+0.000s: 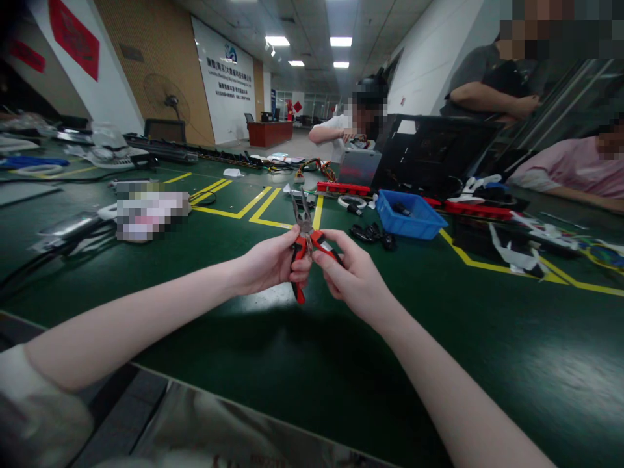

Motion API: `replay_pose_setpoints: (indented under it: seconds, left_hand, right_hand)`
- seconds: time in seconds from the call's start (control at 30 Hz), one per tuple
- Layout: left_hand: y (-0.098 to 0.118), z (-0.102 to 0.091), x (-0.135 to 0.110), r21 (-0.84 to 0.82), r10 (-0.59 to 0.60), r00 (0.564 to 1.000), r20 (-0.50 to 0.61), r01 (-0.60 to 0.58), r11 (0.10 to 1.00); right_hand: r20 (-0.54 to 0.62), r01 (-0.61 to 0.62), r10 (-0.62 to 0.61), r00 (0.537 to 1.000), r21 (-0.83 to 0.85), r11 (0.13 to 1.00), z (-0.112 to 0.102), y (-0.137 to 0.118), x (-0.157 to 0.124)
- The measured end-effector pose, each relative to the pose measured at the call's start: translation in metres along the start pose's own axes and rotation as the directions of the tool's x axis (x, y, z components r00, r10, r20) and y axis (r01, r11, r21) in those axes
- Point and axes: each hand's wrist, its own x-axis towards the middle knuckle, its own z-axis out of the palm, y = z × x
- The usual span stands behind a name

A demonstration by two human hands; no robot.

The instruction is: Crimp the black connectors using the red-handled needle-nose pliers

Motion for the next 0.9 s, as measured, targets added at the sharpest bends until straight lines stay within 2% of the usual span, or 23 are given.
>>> replay_pose_setpoints:
  seconds: [0.13, 0.23, 0.4, 0.5, 0.57, 0.6, 0.67, 0.73, 0.8, 0.9]
  left_hand:
    - [-0.008, -0.007, -0.005, 0.1, -0.009, 0.998, -0.054, 0.014, 0.995]
    - [-0.016, -0.015, -0.004, 0.183, 0.013, 0.994, -0.107, 0.007, 0.983]
    - [-0.019, -0.021, -0.002, 0.298, 0.003, 0.989, -0.148, 0.041, 0.954]
    - [-0.019, -0.02, -0.004, 0.3, 0.048, 0.985, -0.164, 0.004, 0.954]
    - [-0.019, -0.018, -0.004, 0.256, 0.101, 0.979, -0.174, -0.054, 0.965]
    - [-0.019, -0.018, -0.005, 0.226, 0.126, 0.974, -0.186, -0.083, 0.971]
    - [-0.019, -0.016, -0.005, 0.169, 0.174, 0.96, -0.22, -0.138, 0.976]
    - [-0.02, -0.014, -0.006, 0.124, 0.216, 0.946, -0.241, -0.191, 0.974]
    - [-0.022, -0.011, -0.006, 0.087, 0.247, 0.939, -0.238, -0.233, 0.969]
    - [-0.025, -0.006, -0.007, 0.05, 0.258, 0.944, -0.205, -0.253, 0.966]
  right_hand:
    - [0.051, -0.069, 0.074, 0.996, -0.101, 0.993, -0.003, 0.003, -0.004]
    - [0.02, -0.095, 0.099, 0.995, -0.135, 0.986, -0.001, 0.01, -0.003]
    - [-0.039, -0.026, 0.018, 0.999, -0.226, 0.974, -0.002, 0.014, -0.002]
    - [-0.076, 0.073, -0.108, 0.991, -0.371, 0.926, -0.003, 0.012, -0.005]
    - [-0.078, 0.183, -0.275, 0.958, -0.57, 0.801, -0.003, 0.011, -0.008]
    - [-0.053, 0.233, -0.366, 0.929, -0.685, 0.69, -0.002, 0.01, -0.009]
    - [0.042, 0.283, -0.501, 0.864, -0.865, 0.415, 0.001, 0.008, -0.011]
    - [0.116, 0.262, -0.553, 0.825, -0.945, 0.193, 0.005, 0.007, -0.013]
    - [0.133, 0.213, -0.567, 0.813, -0.974, 0.078, 0.009, 0.006, -0.014]
    - [0.129, 0.181, -0.575, 0.808, -0.983, 0.033, 0.01, 0.006, -0.013]
